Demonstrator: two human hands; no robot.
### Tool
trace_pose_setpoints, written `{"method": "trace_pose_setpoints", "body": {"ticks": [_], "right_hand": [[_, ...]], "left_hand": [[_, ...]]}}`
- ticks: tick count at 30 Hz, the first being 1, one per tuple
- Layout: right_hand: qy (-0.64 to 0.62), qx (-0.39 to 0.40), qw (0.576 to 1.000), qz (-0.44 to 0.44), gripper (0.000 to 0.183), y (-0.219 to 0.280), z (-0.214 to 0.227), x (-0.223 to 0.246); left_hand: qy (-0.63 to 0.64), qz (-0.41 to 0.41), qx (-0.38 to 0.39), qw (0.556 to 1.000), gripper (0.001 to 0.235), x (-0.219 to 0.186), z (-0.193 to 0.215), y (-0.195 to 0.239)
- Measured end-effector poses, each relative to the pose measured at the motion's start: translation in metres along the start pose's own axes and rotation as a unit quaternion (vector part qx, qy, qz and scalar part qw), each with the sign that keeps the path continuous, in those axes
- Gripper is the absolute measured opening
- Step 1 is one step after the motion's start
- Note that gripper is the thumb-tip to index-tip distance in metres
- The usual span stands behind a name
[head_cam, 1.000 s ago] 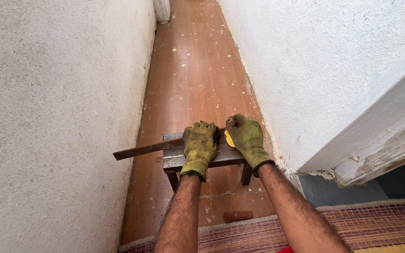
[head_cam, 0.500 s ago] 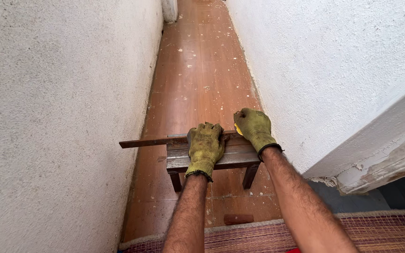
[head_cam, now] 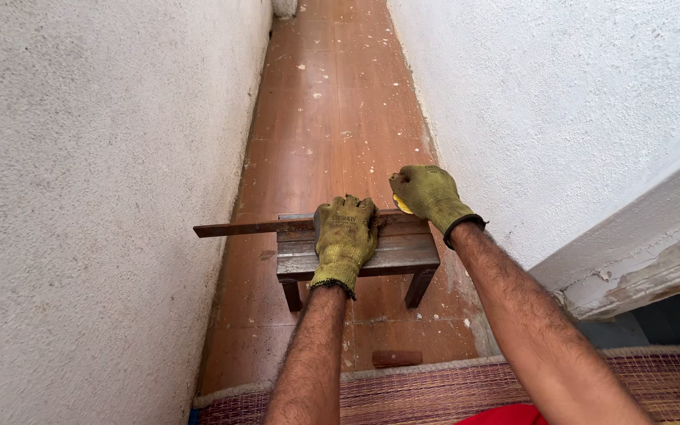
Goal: The person sits on a mat and uses a sanding block to smooth the edges and surfaces of a metal bar resting on a small wooden stool. The person repeatedly rubs the sanding block along the bar's length and edges.
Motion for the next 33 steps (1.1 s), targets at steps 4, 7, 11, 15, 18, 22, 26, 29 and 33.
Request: {"method": "trace_pose_setpoints", "body": {"ticks": [4, 7, 11, 15, 18, 22, 26, 29, 33], "right_hand": [[-0.006, -0.043, 0.999, 0.01, 0.052, 0.004, -0.003, 0.002], [0.007, -0.076, 0.994, 0.073, 0.061, 0.015, -0.004, 0.004], [-0.066, -0.01, 0.996, -0.051, 0.066, 0.022, -0.001, -0.009], [-0.042, -0.026, 0.999, -0.001, 0.064, 0.026, 0.001, 0.0], [-0.071, -0.033, 0.996, -0.033, 0.062, 0.028, 0.001, -0.001], [-0.038, -0.005, 0.999, -0.023, 0.062, 0.027, -0.012, 0.002], [-0.027, -0.082, 0.996, 0.006, 0.059, 0.023, -0.004, 0.001], [-0.017, 0.01, 1.0, 0.006, 0.059, 0.022, -0.012, 0.0], [-0.023, -0.021, 0.999, -0.031, 0.057, 0.022, -0.004, 0.001]], "left_hand": [[-0.01, 0.003, -0.014, 1.0, 0.035, -0.001, 0.004, -0.001], [-0.022, -0.004, -0.004, 1.0, 0.029, -0.001, -0.002, 0.008], [-0.078, 0.002, 0.02, 0.997, 0.029, -0.007, -0.001, 0.006], [-0.07, -0.003, 0.016, 0.997, 0.026, -0.008, -0.001, 0.002], [-0.05, 0.005, 0.008, 0.999, 0.027, -0.007, -0.001, -0.001], [-0.057, 0.002, 0.006, 0.998, 0.027, -0.005, -0.007, -0.003], [-0.061, -0.002, 0.001, 0.998, 0.029, -0.005, -0.008, -0.004], [-0.049, 0.001, -0.008, 0.999, 0.027, -0.004, -0.006, 0.0], [-0.037, 0.009, -0.002, 0.999, 0.029, -0.003, -0.005, -0.002]]}}
Point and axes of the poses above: each hand's wrist, its own y-axis away from the middle knuckle, its own z-axis out of the back of the hand, x = y × z, the point moved 5 cm from there along -y, towards the middle knuckle, and after that the axes turned 4 degrees about x, right-handed, at the moved point
